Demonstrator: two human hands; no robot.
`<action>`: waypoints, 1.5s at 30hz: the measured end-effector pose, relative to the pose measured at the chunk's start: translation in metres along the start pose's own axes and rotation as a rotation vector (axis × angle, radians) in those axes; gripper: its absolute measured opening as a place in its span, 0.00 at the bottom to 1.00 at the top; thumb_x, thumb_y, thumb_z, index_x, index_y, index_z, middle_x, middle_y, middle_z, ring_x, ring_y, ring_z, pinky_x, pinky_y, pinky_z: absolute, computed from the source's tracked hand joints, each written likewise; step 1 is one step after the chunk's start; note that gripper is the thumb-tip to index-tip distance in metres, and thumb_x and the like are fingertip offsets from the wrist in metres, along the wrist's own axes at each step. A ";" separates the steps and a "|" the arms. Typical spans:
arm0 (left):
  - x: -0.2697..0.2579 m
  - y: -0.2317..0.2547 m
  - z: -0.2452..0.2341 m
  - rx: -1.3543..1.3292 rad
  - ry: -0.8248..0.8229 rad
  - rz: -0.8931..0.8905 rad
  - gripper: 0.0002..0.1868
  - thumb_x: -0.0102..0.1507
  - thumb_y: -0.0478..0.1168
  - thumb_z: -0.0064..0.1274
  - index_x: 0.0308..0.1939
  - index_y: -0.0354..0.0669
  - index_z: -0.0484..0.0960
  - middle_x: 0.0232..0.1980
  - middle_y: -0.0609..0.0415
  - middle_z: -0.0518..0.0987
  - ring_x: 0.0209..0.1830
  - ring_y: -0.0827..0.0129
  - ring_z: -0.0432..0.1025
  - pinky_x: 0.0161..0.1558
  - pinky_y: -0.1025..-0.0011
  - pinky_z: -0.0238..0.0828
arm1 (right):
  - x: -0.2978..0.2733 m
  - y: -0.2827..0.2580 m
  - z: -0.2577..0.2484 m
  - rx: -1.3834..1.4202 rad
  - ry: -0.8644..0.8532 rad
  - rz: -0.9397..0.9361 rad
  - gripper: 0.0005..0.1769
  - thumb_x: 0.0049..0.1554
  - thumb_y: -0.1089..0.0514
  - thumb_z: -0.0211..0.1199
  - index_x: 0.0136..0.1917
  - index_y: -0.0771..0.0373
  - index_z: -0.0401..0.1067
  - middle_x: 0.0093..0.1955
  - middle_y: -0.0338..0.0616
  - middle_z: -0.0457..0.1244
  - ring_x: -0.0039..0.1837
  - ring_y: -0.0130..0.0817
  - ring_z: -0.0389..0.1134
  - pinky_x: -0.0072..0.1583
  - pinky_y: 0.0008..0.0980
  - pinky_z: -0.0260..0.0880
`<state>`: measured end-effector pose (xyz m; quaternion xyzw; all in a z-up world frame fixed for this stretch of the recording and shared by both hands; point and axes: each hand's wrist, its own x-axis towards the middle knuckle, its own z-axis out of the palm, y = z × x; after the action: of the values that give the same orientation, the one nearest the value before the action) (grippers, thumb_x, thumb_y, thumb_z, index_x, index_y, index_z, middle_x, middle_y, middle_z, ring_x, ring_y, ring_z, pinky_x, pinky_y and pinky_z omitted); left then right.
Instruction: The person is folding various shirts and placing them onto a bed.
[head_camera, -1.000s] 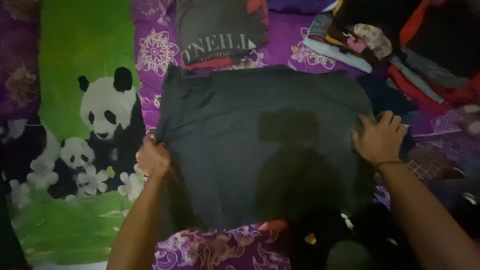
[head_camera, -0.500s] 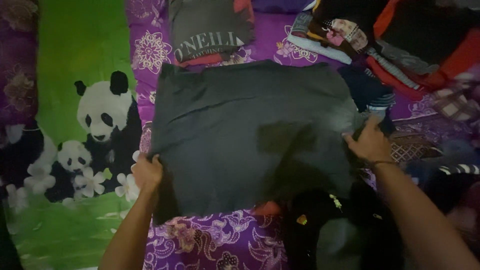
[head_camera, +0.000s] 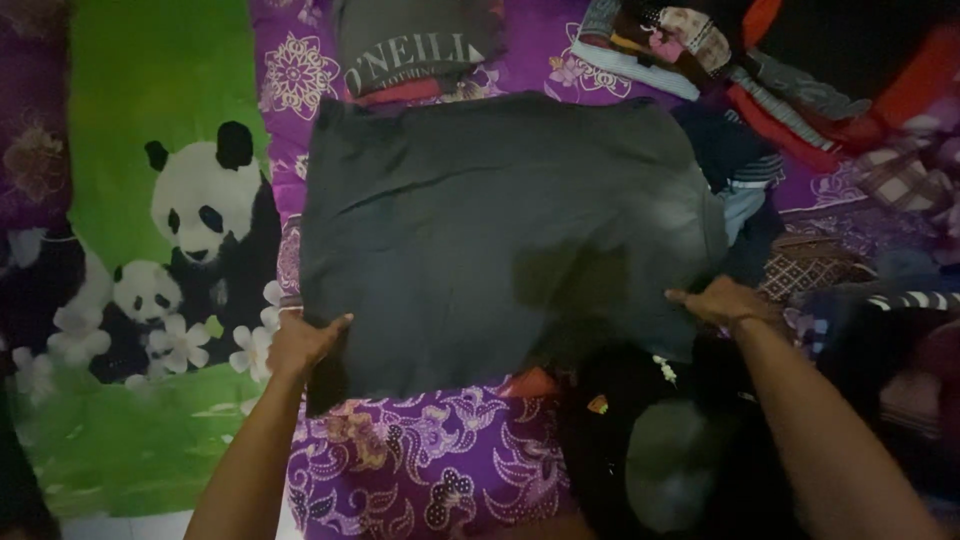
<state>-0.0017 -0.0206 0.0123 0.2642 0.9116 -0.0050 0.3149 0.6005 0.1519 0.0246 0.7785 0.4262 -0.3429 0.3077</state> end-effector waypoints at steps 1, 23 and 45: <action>0.004 -0.005 0.002 0.000 0.001 -0.002 0.57 0.47 0.67 0.68 0.71 0.42 0.66 0.64 0.38 0.78 0.62 0.44 0.75 0.62 0.50 0.71 | 0.020 0.007 0.014 -0.001 -0.001 -0.002 0.56 0.52 0.25 0.65 0.74 0.73 0.63 0.73 0.65 0.61 0.70 0.60 0.66 0.68 0.55 0.68; -0.008 -0.057 0.013 0.057 0.095 0.190 0.30 0.69 0.57 0.49 0.64 0.35 0.73 0.55 0.26 0.79 0.56 0.32 0.73 0.58 0.44 0.69 | 0.158 0.110 0.088 -0.378 0.063 -0.229 0.56 0.60 0.17 0.31 0.78 0.64 0.62 0.83 0.54 0.51 0.85 0.54 0.45 0.86 0.56 0.25; 0.010 0.042 -0.024 0.310 0.269 0.416 0.47 0.54 0.57 0.60 0.73 0.44 0.63 0.69 0.33 0.63 0.68 0.36 0.62 0.61 0.39 0.63 | -0.054 -0.055 -0.040 -0.365 0.368 -0.373 0.29 0.50 0.40 0.73 0.59 0.58 0.79 0.59 0.59 0.70 0.62 0.57 0.72 0.61 0.54 0.73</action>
<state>-0.0014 0.0248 0.0321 0.4885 0.8599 -0.0445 0.1414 0.5417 0.1822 0.0805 0.6680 0.6645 -0.1645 0.2919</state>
